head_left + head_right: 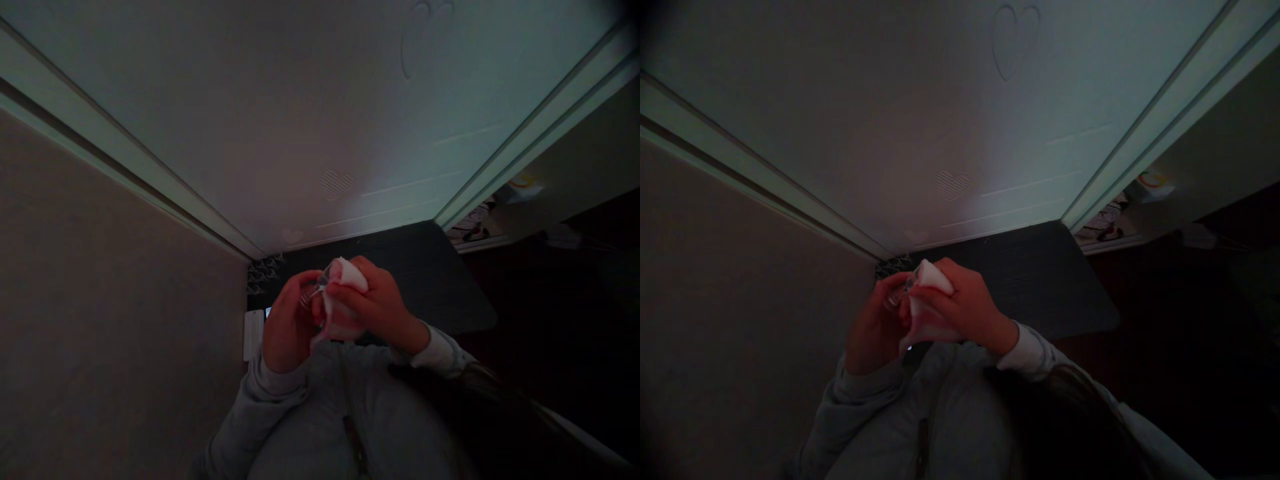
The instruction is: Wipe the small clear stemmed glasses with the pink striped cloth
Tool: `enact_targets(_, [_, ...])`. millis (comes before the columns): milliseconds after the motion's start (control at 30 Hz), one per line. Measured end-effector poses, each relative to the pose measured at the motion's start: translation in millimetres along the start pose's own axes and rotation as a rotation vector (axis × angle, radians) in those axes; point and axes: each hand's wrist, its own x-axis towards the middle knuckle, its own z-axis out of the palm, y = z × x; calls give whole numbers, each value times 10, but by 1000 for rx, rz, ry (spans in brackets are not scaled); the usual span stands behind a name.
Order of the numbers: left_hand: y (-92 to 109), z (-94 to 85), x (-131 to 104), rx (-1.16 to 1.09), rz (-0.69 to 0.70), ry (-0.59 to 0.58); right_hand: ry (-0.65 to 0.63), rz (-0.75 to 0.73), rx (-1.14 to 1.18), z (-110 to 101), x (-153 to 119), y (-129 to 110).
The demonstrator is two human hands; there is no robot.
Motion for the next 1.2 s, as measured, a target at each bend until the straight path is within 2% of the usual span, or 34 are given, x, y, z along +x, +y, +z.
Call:
enact_targets(333, [-37, 120, -157, 137, 50, 118, 70, -40, 38, 1, -33, 3])
enact_targets(467, [-32, 110, -163, 173, 34, 88, 84, -19, 15, -4, -50, -6])
enact_targets(567, [-29, 13, -125, 231, 68, 51, 103, 10, -11, -11, -56, 2])
enact_targets(733, [20, -250, -34, 439, 229, -77, 109, 13, 32, -35, 5, 86])
enact_targets(833, [46, -338, -19, 628, 349, -119, 100, 30, 71, -55, 75, 118])
enact_targets(900, [42, -348, -29, 786, 460, -99, 118, 33, 50, -65, 108, 114])
enact_targets(1067, [1, -285, -49, 1176, 739, 62, 183, 53, 9, -57, 116, 82])
enact_targets(1200, [-26, -237, -50, 1280, 774, 80, 164, 94, 4, -44, 92, 86])
